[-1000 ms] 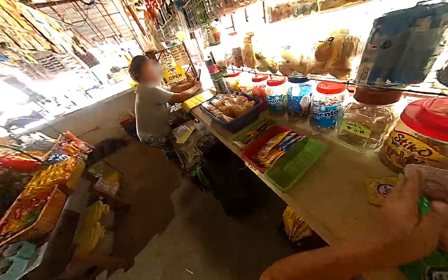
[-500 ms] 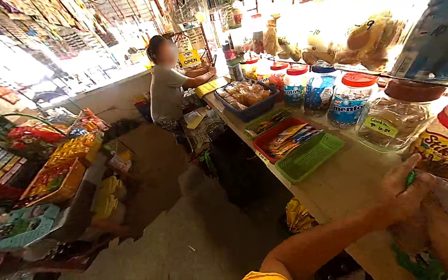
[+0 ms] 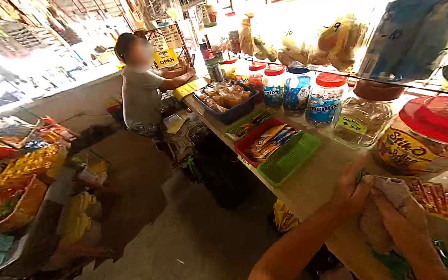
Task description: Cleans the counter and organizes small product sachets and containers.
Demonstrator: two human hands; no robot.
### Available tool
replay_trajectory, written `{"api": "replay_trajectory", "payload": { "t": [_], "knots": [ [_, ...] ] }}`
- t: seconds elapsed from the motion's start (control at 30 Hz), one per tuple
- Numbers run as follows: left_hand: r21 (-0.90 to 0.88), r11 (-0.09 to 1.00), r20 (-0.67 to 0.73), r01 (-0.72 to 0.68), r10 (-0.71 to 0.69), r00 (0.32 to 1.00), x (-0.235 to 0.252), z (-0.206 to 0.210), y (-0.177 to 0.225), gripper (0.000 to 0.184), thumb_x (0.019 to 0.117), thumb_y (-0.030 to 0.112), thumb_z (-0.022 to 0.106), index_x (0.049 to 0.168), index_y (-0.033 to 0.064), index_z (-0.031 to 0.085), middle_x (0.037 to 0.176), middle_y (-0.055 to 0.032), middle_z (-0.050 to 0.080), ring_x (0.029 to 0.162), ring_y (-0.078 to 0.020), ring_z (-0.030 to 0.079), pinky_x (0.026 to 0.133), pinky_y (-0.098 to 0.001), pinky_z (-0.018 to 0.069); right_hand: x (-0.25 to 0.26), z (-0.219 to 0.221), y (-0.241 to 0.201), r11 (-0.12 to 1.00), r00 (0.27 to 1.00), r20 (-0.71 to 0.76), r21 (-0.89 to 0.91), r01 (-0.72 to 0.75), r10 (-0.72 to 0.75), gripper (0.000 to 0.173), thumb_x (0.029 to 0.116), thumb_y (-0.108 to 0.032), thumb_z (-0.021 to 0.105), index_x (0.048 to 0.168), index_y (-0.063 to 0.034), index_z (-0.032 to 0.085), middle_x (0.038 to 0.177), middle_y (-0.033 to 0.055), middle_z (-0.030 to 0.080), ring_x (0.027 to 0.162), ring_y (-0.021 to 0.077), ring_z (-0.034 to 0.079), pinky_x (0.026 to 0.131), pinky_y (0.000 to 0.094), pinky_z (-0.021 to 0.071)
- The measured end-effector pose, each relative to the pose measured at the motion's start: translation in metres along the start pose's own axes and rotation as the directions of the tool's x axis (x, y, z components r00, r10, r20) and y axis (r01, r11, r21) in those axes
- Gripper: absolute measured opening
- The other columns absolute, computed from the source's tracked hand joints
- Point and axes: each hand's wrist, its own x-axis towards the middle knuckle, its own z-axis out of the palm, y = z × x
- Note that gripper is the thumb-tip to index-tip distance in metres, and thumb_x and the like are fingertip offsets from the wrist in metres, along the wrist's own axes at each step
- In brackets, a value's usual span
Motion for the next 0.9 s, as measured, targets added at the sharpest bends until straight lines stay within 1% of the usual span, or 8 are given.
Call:
{"api": "replay_trajectory", "payload": {
  "t": [0.07,0.17,0.27,0.37,0.53,0.7,0.8,0.9],
  "knots": [
    [0.019,1.000,0.001,-0.011,0.011,1.000,-0.0002,-0.0011,-0.0008,0.056,0.1064,0.020,0.032,0.143,-0.0217,0.039,0.141,-0.0388,0.048,0.129,-0.0390,0.054,0.112,-0.0410,0.0412,0.0005,0.0005,-0.0005,1.000,1.000,-0.003,0.002,-0.010,0.010,0.039,0.0987,-0.018,0.058,0.125,0.0111,0.060,0.119,0.0167,0.066,0.111,0.0014,0.062,0.099,0.0184,0.0493],
    [0.034,0.999,-0.006,-0.037,0.037,0.999,-0.0013,-0.0014,-0.0015,0.055,0.1067,0.020,0.033,0.142,-0.0215,0.041,0.138,-0.0386,0.050,0.125,-0.0370,0.056,0.108,-0.0398,0.0438,0.0001,0.0018,-0.0022,1.000,1.000,-0.007,0.024,-0.013,0.013,0.038,0.0981,-0.017,0.058,0.123,0.0115,0.061,0.119,0.0166,0.067,0.110,0.0017,0.062,0.098,0.0186,0.0498],
    [0.027,0.999,0.009,-0.038,0.037,0.999,-0.0028,-0.0018,-0.0012,0.057,0.1079,0.023,0.032,0.143,-0.0202,0.041,0.141,-0.0378,0.049,0.128,-0.0351,0.054,0.110,-0.0391,0.0421,-0.0013,0.0030,-0.0018,1.000,0.999,-0.033,0.025,0.012,-0.011,0.036,0.0968,-0.016,0.059,0.121,0.0112,0.062,0.115,0.0155,0.068,0.107,0.0006,0.063,0.096,0.0177,0.0504],
    [0.029,0.999,0.021,-0.013,0.013,1.000,-0.0046,-0.0040,-0.0008,0.056,0.1075,0.022,0.032,0.143,-0.0205,0.041,0.143,-0.0381,0.047,0.132,-0.0365,0.052,0.113,-0.0399,0.0404,-0.0007,0.0040,0.0001,1.000,0.999,-0.025,0.018,0.025,-0.025,0.035,0.0970,-0.018,0.059,0.120,0.0071,0.065,0.115,0.0132,0.069,0.108,0.0025,0.063,0.097,0.0188,0.0504],
    [0.045,0.999,0.035,0.010,-0.012,0.999,-0.0079,-0.0077,-0.0018,0.056,0.1072,0.022,0.033,0.143,-0.0202,0.041,0.143,-0.0388,0.047,0.131,-0.0375,0.053,0.112,-0.0402,0.0417,-0.0029,0.0054,-0.0018,1.000,1.000,-0.019,-0.014,0.009,-0.010,0.038,0.0973,-0.020,0.060,0.123,0.0085,0.064,0.117,0.0170,0.068,0.109,0.0071,0.064,0.097,0.0231,0.0510],
    [0.058,0.998,0.021,-0.005,0.004,1.000,-0.0075,-0.0081,-0.0032,0.056,0.1079,0.024,0.032,0.143,-0.0195,0.043,0.139,-0.0384,0.049,0.125,-0.0354,0.057,0.109,-0.0389,0.0441,-0.0027,0.0053,-0.0065,0.999,0.999,0.001,0.005,-0.036,0.036,0.038,0.0981,-0.021,0.060,0.125,0.0067,0.061,0.116,0.0125,0.068,0.107,0.0022,0.063,0.096,0.0199,0.0514],
    [0.055,0.998,0.028,0.014,-0.015,0.999,-0.0088,-0.0089,-0.0039,0.056,0.1080,0.023,0.032,0.142,-0.0197,0.043,0.139,-0.0380,0.050,0.126,-0.0335,0.056,0.109,-0.0372,0.0437,-0.0026,0.0062,-0.0039,1.000,1.000,-0.004,0.008,-0.017,0.017,0.038,0.0982,-0.020,0.061,0.124,0.0067,0.063,0.117,0.0142,0.067,0.107,0.0042,0.063,0.096,0.0212,0.0515],
    [0.070,0.997,0.026,0.025,-0.027,0.999,-0.0084,-0.0078,-0.0064,0.056,0.1069,0.023,0.032,0.139,-0.0214,0.045,0.139,-0.0392,0.050,0.128,-0.0375,0.055,0.111,-0.0406,0.0423,-0.0020,0.0045,-0.0025,1.000,1.000,0.004,-0.029,-0.009,0.009,0.041,0.0987,-0.021,0.060,0.128,0.0083,0.061,0.120,0.0182,0.067,0.111,0.0096,0.064,0.098,0.0262,0.0518]
  ]
}}
